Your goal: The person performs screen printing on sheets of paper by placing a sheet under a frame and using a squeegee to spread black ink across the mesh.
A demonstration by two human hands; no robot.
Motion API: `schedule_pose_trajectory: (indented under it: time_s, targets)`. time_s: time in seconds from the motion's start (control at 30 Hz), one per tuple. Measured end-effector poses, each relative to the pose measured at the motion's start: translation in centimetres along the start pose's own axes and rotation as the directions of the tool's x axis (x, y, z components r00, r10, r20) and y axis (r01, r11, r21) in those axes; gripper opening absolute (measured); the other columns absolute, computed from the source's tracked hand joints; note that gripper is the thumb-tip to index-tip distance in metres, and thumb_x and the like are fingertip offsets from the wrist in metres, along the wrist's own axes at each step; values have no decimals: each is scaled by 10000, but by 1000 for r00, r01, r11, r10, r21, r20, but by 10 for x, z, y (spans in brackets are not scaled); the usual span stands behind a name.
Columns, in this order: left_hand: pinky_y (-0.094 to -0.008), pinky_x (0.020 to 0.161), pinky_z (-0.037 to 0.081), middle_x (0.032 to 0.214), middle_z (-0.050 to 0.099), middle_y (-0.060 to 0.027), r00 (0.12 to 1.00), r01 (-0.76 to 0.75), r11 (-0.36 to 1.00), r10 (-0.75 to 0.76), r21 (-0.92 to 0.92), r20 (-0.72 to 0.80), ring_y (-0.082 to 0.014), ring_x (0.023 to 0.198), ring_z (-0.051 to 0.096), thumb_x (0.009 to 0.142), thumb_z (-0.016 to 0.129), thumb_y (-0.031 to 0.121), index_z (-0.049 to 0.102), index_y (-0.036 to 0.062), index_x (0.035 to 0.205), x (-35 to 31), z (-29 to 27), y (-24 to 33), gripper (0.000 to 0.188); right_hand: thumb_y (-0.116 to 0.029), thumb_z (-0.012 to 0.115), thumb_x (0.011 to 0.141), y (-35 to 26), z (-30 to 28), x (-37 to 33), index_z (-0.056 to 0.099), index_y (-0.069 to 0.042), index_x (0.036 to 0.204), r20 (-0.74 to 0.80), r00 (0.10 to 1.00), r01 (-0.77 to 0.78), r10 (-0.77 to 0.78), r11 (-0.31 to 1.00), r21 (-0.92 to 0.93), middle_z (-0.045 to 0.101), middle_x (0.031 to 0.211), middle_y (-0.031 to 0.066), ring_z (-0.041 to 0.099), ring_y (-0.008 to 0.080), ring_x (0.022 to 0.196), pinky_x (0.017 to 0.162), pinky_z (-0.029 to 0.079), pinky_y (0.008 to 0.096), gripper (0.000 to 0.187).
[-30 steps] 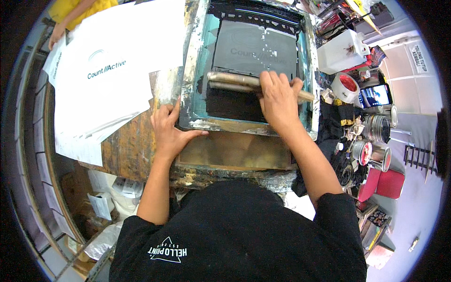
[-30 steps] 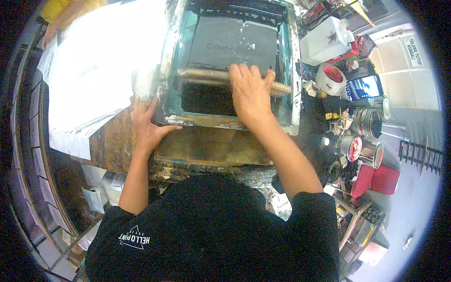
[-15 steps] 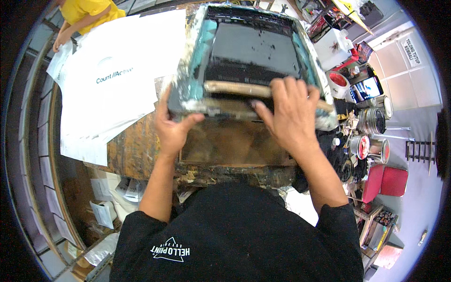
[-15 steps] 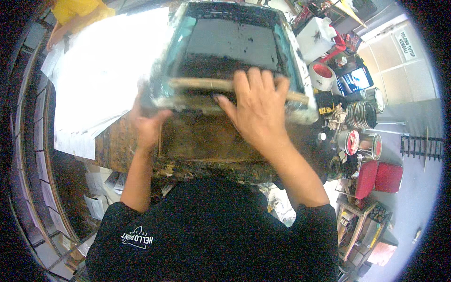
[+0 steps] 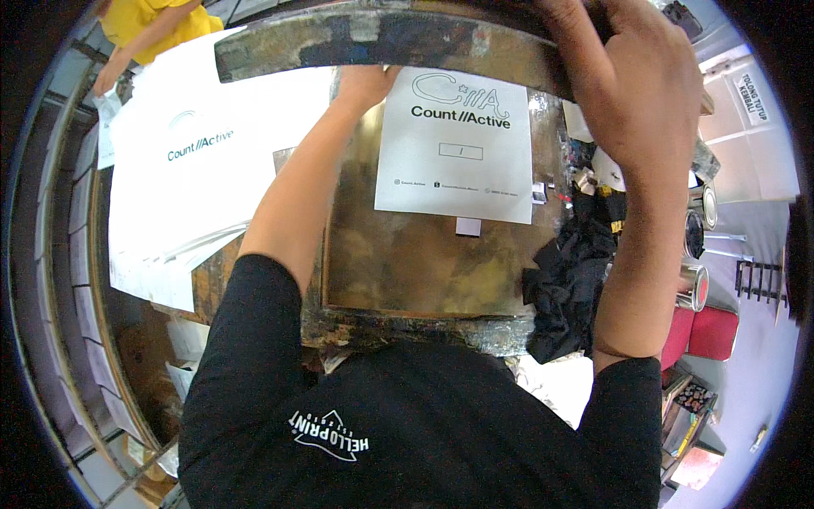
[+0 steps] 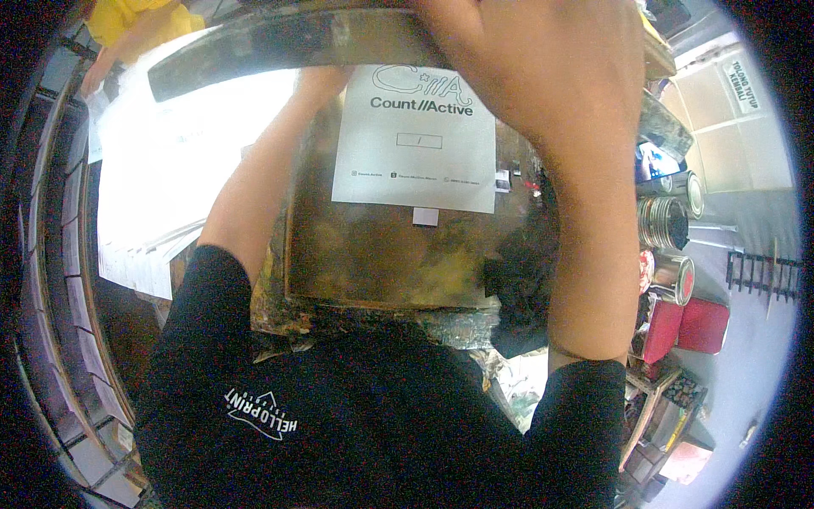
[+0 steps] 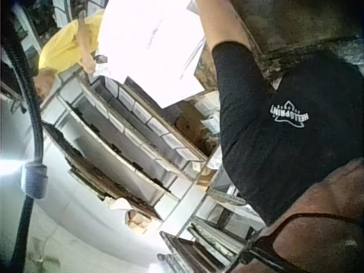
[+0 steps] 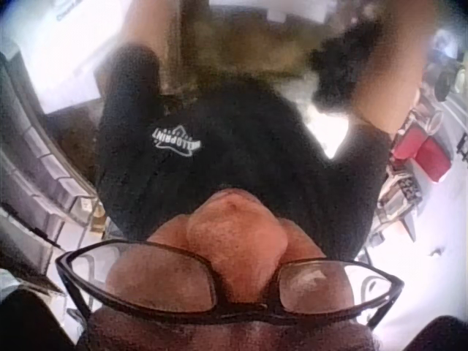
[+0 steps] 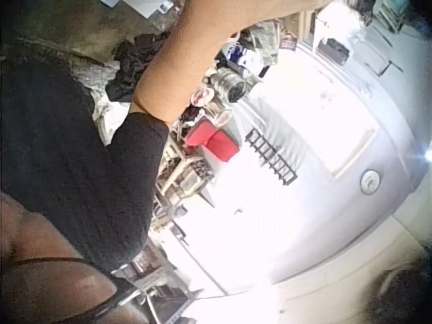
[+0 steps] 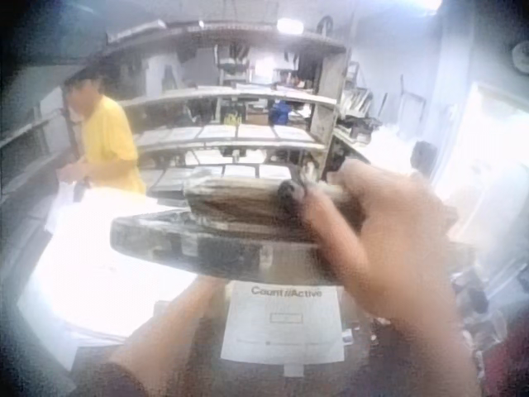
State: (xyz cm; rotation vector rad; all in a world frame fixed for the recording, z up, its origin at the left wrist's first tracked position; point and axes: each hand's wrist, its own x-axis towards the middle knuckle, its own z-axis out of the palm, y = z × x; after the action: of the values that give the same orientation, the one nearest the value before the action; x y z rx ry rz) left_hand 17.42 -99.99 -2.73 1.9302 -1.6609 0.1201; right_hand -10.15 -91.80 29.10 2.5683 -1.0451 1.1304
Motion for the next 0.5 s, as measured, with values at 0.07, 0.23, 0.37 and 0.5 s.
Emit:
schedule_pose_trajectory:
  time_s: [0.07,0.23,0.37,0.5]
  targets:
    - [-519,1078,439,1360,640,-209,992,-28,991,44,131,-118,-427,1218,607,952,637,402,666,118,1332,5,20,1,475,-361,635,987,-1,-5,4,660,-3,725,21,1000,17,-18,999,44,634,604,91,540,175,477,480,418,318,444]
    - [-510,1009,489,1261,691,-198,932,-138,986,162,96,-323,-412,1165,637,913,664,206,714,105,1233,-12,12,1,340,-368,653,970,-8,-1,-1,669,13,729,-38,999,12,-9,998,63,631,592,95,531,176,459,449,398,313,451]
    - [-468,835,550,975,726,-234,945,211,975,-222,-68,-241,-388,905,714,939,672,130,738,35,1092,-45,-66,-21,192,-373,664,956,-11,-7,-1,670,1,741,27,1000,1,-2,999,34,642,622,102,554,185,509,501,423,320,431]
    - [-378,757,559,938,748,-220,856,339,933,-358,-118,-373,-292,806,735,1021,646,186,748,-10,1085,-113,-159,-57,230,-456,634,975,12,-1,-11,629,-24,941,72,996,53,-42,987,-151,656,862,213,628,442,864,750,456,492,433]
